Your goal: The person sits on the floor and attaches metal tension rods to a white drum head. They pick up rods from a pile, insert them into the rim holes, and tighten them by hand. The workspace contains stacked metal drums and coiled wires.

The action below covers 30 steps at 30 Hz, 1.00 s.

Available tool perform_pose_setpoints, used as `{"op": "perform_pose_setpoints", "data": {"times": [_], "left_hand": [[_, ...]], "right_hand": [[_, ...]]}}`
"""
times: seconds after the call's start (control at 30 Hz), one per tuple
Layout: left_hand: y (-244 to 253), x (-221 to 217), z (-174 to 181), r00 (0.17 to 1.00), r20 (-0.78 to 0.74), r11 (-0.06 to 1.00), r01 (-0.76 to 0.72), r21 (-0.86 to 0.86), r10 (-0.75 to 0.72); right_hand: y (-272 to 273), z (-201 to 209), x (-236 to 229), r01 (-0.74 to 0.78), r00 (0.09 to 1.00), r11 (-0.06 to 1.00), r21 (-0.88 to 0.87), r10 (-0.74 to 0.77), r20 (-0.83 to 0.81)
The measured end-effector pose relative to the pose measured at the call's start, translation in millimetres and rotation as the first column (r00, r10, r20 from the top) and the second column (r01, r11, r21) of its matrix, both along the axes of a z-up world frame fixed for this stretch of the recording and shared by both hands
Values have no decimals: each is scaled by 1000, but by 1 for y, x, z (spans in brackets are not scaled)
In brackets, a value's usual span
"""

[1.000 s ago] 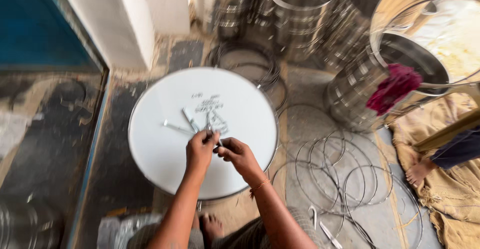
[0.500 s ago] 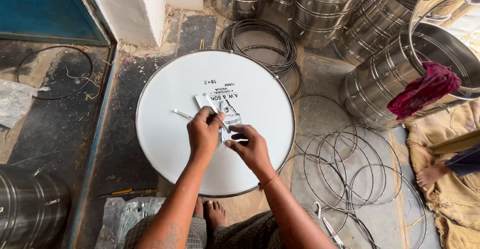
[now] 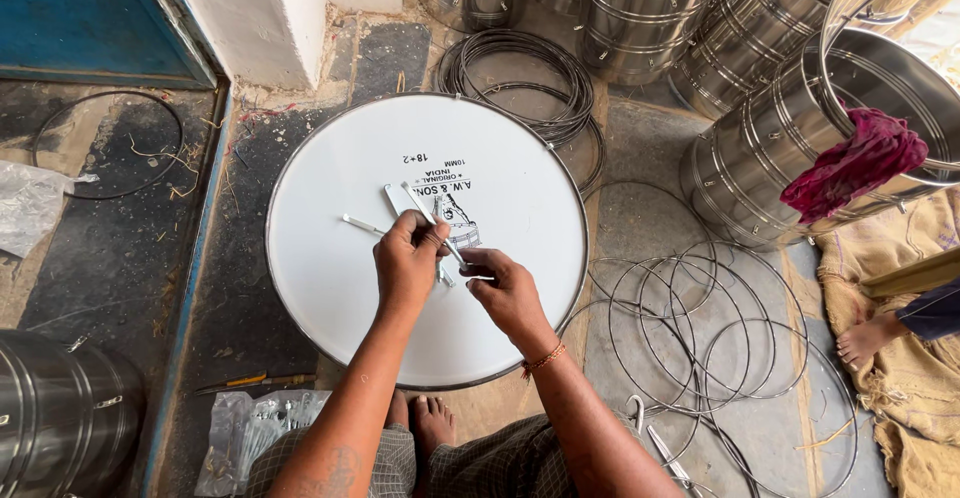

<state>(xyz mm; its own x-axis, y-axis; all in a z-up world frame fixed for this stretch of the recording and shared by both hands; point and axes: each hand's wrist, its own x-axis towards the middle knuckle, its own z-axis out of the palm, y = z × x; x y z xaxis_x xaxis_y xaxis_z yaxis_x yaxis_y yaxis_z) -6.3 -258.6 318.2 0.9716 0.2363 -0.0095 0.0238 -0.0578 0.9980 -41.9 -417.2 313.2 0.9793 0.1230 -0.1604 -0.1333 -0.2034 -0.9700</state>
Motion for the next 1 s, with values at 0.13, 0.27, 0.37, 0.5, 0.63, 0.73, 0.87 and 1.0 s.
{"op": "perform_pose_setpoints", "data": {"times": [0.13,0.27,0.37,0.5,0.63,0.73,0.87,1.0], "left_hand": [[6,0,5,1000,13,999,-8,31,8],[0,-4,11,998,-1,996,63,69,-63],[-5,-7,15,992,-10,983,127,131,-127],[-7,-10,19,990,20,984,136,114,-139],[-3,-10,22,990,43,977,127,171,-136],[-6,-14,24,984,28,969,170,177,-178],[-8,-14,23,986,62,974,139,178,-152],[-7,-12,18,984,71,971,150,184,-165]], "right_hand": [[-4,3,3,15,998,978,208,-27,55],[-2,17,3,-24,996,977,213,41,-76],[2,25,1,-32,999,985,-168,30,-11],[5,29,1,2,1000,855,-519,6,14],[-4,20,3,-42,997,993,113,49,-64],[-4,18,2,-51,998,990,-134,56,31],[-2,19,2,-26,1000,978,-207,24,-15],[-8,14,5,-72,996,982,172,80,-39]]}}
